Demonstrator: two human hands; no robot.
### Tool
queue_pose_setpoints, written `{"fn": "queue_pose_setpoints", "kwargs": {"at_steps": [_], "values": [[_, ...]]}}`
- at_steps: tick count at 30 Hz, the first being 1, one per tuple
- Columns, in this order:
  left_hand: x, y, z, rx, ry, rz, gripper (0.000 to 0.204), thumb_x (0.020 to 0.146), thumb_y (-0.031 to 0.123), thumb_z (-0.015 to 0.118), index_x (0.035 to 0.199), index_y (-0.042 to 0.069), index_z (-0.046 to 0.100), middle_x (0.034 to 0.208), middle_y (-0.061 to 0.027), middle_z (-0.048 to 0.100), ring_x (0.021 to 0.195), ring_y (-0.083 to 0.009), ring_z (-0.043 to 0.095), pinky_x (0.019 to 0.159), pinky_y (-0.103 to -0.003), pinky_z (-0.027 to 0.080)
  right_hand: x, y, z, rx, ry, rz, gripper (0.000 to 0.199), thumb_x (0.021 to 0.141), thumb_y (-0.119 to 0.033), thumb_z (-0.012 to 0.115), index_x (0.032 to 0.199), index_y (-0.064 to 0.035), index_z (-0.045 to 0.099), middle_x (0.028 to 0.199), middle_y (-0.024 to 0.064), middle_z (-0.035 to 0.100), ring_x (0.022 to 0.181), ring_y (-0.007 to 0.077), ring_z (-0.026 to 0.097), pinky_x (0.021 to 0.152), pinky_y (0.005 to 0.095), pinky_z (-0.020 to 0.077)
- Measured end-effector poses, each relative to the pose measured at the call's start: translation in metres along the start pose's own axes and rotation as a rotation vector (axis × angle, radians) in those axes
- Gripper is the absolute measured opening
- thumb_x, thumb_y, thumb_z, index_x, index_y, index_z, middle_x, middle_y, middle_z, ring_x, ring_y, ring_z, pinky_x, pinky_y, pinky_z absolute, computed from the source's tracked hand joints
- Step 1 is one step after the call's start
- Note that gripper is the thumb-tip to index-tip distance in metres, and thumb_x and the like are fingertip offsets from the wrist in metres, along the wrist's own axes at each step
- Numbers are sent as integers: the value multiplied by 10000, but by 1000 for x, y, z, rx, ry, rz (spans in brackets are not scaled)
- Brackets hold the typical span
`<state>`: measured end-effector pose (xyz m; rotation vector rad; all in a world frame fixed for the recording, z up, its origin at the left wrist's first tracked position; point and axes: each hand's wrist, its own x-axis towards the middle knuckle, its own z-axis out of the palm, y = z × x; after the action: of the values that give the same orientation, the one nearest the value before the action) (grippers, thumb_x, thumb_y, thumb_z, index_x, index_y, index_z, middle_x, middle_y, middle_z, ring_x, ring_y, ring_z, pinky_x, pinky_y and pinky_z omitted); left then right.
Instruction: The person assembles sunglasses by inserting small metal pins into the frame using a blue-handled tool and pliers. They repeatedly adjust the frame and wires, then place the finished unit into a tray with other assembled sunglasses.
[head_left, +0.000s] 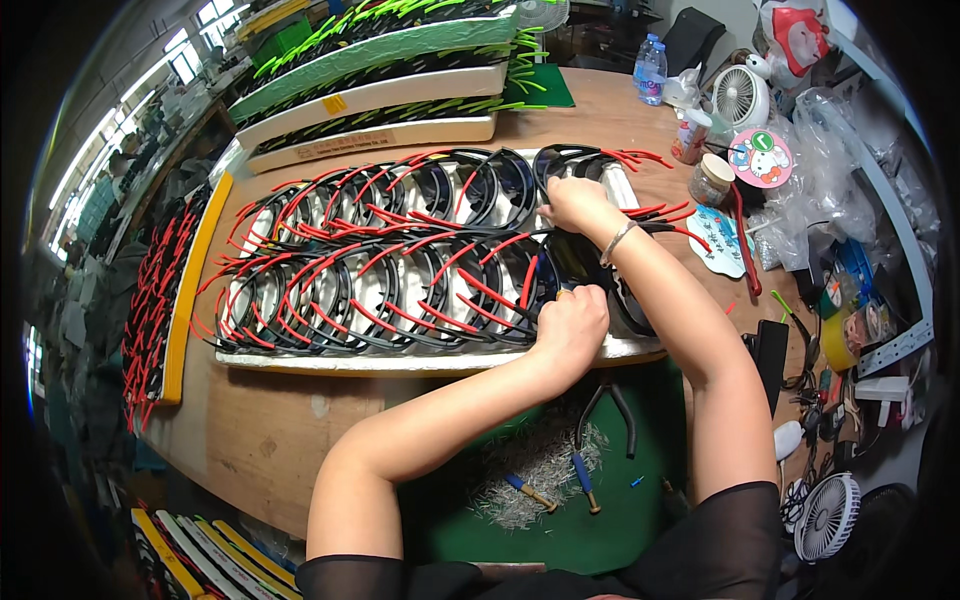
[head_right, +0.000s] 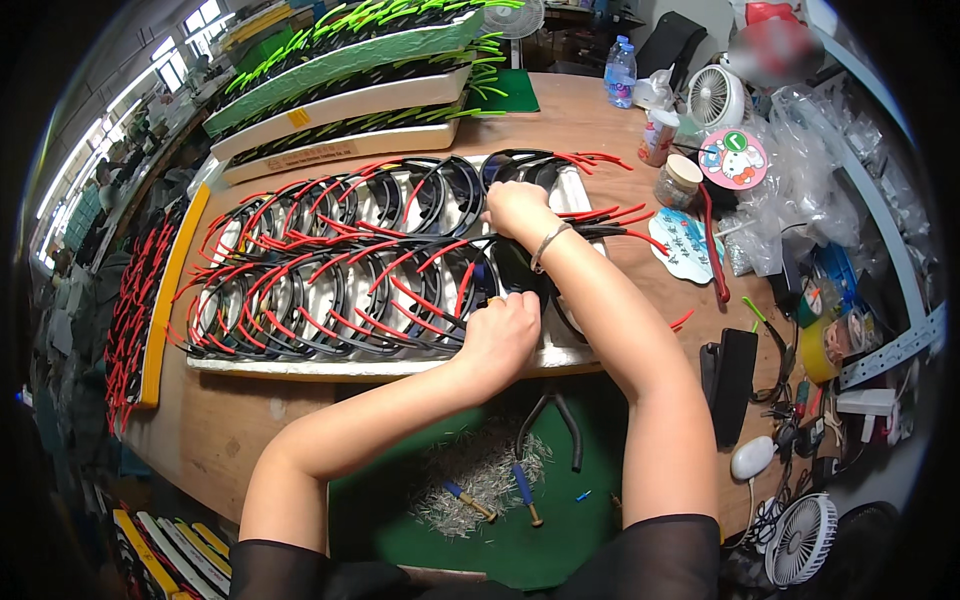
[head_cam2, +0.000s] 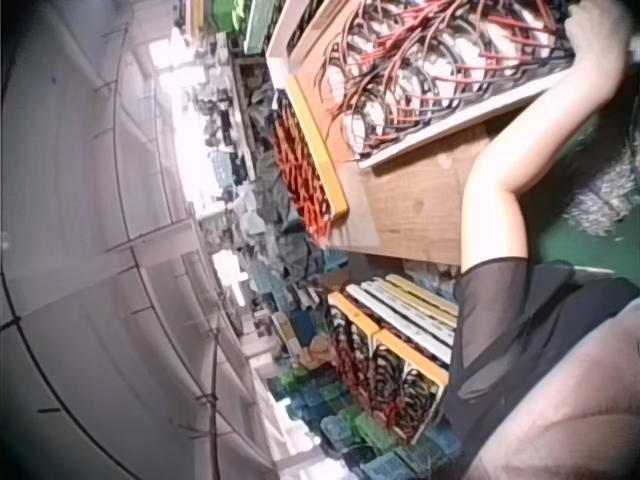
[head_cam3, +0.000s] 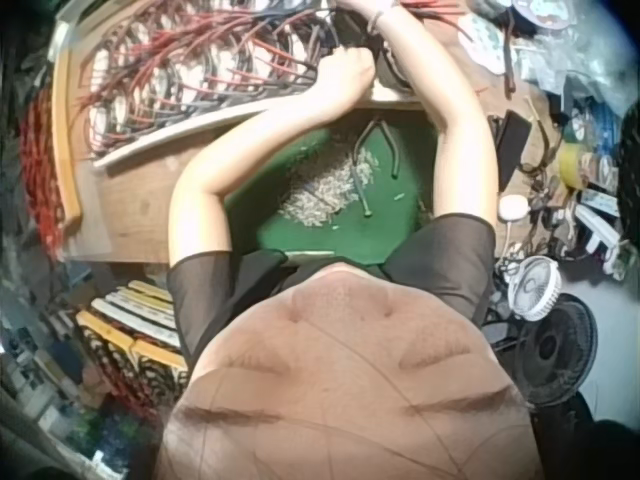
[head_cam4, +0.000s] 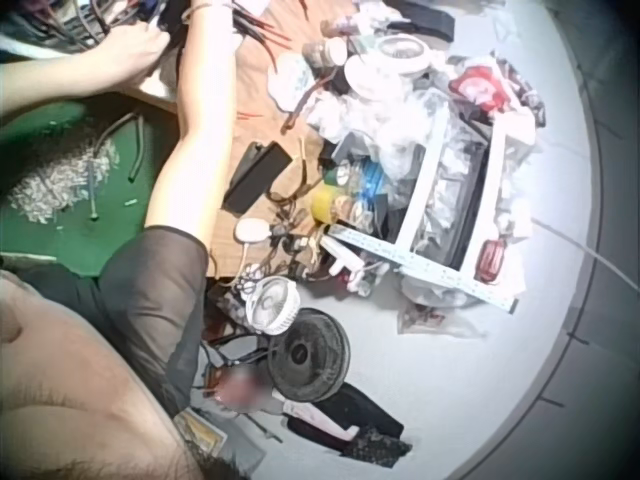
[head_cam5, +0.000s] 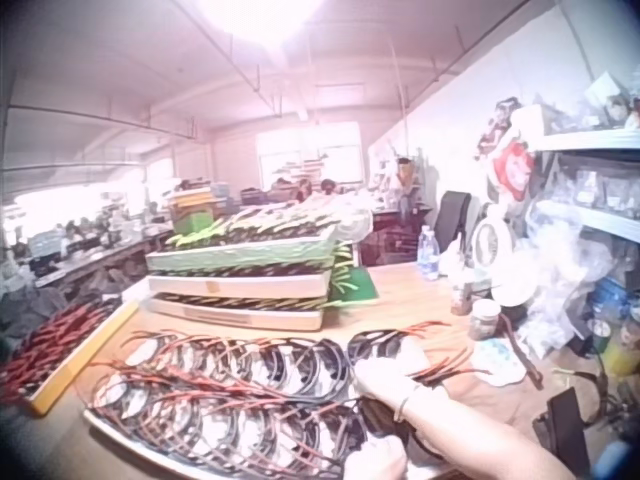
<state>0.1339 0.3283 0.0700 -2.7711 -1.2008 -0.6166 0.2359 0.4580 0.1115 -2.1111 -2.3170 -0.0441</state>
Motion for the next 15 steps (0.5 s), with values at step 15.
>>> {"fn": "queue_pose_setpoints", "kwargs": {"at_steps": [15], "values": [[-2, 4, -8, 83, -68, -32, 74, 701, 100, 537, 732, 34, 533, 675, -113, 600, 648, -224, 619, 504, -306, 505, 2, 5, 12, 84, 160, -21, 266, 762, -266, 559, 870, -23, 579, 803, 196, 610, 790, 337, 598, 675, 411, 484]]}}
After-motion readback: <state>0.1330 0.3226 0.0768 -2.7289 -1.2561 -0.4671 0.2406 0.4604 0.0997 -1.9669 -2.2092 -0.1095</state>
